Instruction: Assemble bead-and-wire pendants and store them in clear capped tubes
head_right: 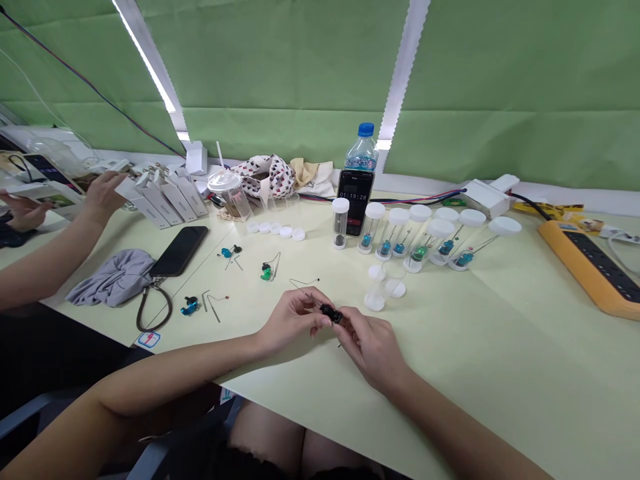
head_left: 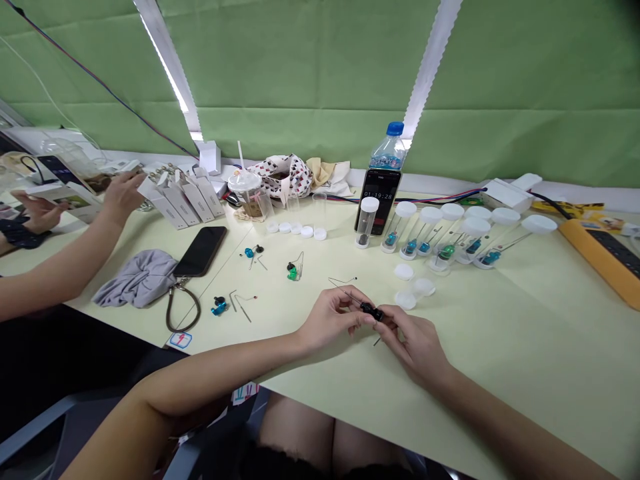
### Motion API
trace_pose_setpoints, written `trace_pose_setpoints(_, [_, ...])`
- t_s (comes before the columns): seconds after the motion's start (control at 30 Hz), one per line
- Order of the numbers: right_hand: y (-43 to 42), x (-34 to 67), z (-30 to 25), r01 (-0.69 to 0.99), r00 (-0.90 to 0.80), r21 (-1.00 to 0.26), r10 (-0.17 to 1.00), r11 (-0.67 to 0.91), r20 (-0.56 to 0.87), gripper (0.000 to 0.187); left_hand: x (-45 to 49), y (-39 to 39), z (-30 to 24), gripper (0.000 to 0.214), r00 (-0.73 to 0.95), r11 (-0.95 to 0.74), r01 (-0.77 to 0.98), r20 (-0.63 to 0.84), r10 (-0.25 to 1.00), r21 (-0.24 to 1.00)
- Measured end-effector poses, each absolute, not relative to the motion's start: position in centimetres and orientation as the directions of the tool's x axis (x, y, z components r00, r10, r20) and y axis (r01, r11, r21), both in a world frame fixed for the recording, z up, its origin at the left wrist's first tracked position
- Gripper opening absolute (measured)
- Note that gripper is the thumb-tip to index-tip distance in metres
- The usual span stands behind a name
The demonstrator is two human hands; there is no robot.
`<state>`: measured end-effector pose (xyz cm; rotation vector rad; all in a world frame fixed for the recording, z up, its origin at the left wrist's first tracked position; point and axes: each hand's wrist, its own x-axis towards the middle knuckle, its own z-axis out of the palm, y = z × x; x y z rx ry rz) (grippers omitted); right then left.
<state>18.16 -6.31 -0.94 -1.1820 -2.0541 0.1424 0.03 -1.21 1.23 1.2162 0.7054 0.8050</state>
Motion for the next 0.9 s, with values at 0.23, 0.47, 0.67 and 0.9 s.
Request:
trace_pose_setpoints(0.23, [-6.2, 18.1, -0.4, 0.638, -0.358, -0.490, 0.792, 0.595, 0.495, 0.012, -0.1, -1.4, 0.8, 0.029, 0.553, 0.116, -0.157, -0.010, 0.833, 0.981])
trace_pose_setpoints(0.47, [-6.6, 18.1, -0.6, 0.525, -0.357, -0.688, 0.863, 0.501, 0.356, 0.015, -0.3, -1.4, 1.0, 0.027, 0.561, 0.109, -0.166, 0.003, 0.827, 0.980])
trace_pose_setpoints(0.67, [-6.5, 18.2, -0.5, 0.508, -0.325, -0.694, 0.859, 0.511, 0.395, 0.015, -0.2, -1.2, 1.3, 0.027, 0.566, 0.124, -0.212, 0.018, 0.824, 0.969])
trace_pose_setpoints(0.9, [-6.5, 19.9, 0.3, 0.574, -0.049, -0.716, 0.889, 0.397, 0.454, 0.020, -0.3, -0.3, 1.9, 0.032, 0.648, 0.277, -0.368, 0.031, 0.761, 0.888])
